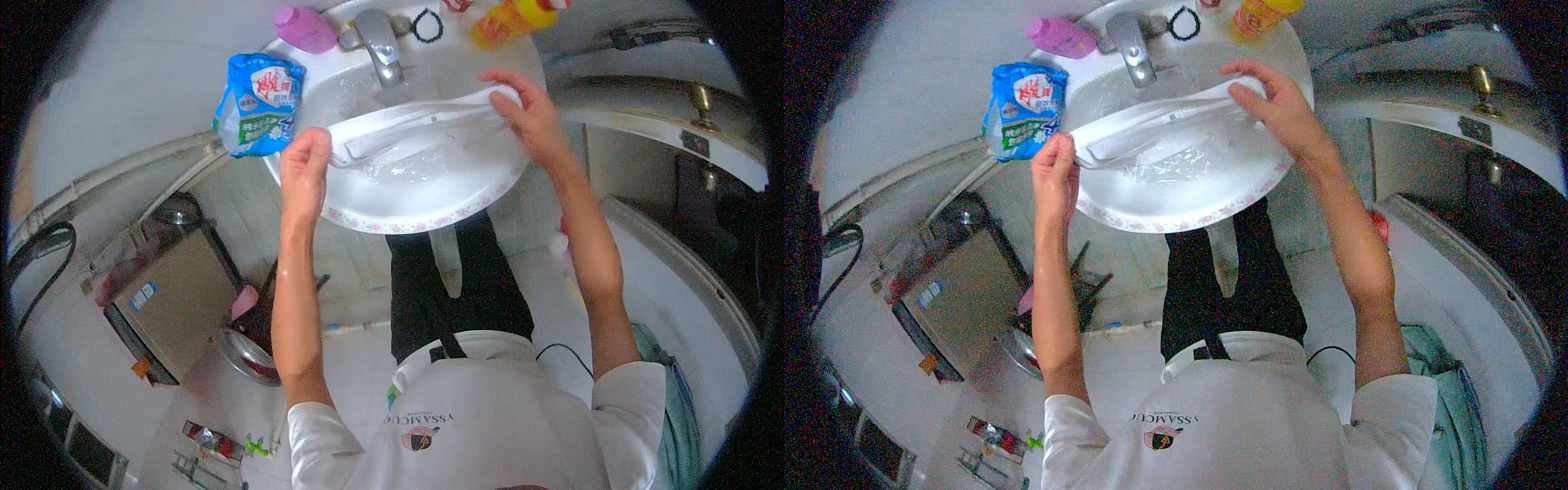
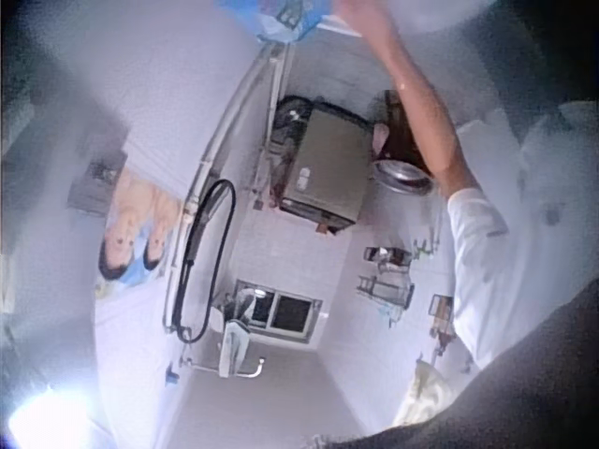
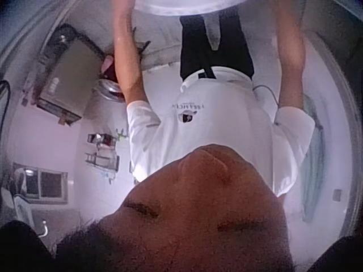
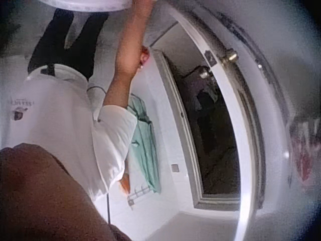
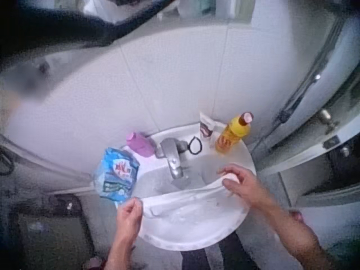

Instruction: The person washes a white shirt by hand in a sink, applying a cleaning agent, scrubbing the fabric against itself in water, and then wringing it out.

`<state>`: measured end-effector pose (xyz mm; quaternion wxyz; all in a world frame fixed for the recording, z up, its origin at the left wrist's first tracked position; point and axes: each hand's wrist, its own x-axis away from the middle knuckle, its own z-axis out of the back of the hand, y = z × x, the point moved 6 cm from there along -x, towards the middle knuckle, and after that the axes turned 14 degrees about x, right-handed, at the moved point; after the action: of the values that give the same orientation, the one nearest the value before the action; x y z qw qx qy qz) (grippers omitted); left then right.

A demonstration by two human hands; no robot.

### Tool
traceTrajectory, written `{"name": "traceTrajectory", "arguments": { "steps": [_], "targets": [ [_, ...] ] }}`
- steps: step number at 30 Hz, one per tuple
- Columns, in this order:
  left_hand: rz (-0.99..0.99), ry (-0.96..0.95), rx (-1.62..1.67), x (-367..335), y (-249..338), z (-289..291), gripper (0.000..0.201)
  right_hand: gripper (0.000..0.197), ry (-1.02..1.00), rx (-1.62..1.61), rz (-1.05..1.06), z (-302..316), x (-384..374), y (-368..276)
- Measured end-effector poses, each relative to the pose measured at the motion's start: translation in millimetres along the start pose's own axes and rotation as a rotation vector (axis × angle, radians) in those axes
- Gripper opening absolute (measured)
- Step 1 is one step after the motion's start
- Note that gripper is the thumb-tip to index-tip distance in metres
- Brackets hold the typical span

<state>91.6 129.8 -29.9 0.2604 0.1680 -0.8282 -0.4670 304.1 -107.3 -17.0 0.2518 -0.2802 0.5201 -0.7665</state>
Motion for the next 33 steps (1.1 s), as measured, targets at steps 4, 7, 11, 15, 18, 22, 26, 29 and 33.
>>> {"name": "traceTrajectory", "arguments": {
  "steps": [4,7,11,15,18,22,26,29,33],
  "targets": [
    [0.023,0.016,0.131,-6.0,-11.0,11.4,0.026,0.035,-0.228,-0.128,-0.213,-2.2,-6.4,20.7],
    [0.068,0.016,0.147,-8.3,-13.3,12.3,0.026,0.037,-0.176,-0.106,-0.143,-4.2,-8.9,19.2],
    [0.090,0.006,0.152,-8.2,-11.5,6.8,0.026,0.033,-0.186,-0.082,-0.163,0.8,-14.9,31.1],
    [0.131,-0.017,0.179,-8.7,-21.2,11.1,0.027,0.028,-0.288,-0.169,-0.298,2.5,-15.3,55.0],
    [0.193,0.012,0.135,-8.1,-30.0,-4.5,0.023,0.030,-0.268,0.129,0.009,-8.4,-19.8,49.2],
    [0.294,-0.091,0.075,-10.2,-59.0,-20.8,0.015,0.028,-0.500,0.399,-0.021,-59.2,-12.9,40.6],
    [0.135,-0.157,-0.304,-16.8,-53.3,-42.0,0.015,0.020,-0.688,0.410,-0.073,-90.3,-7.0,55.1],
    [0.133,0.071,-0.316,-23.4,-67.0,-35.3,0.021,0.016,-0.478,-0.061,-0.198,-92.8,-1.9,64.7],
    [0.154,0.411,0.097,-32.7,-124.5,-33.2,0.035,0.015,-0.056,0.099,0.201,-132.5,8.8,27.9]
  ]
}}
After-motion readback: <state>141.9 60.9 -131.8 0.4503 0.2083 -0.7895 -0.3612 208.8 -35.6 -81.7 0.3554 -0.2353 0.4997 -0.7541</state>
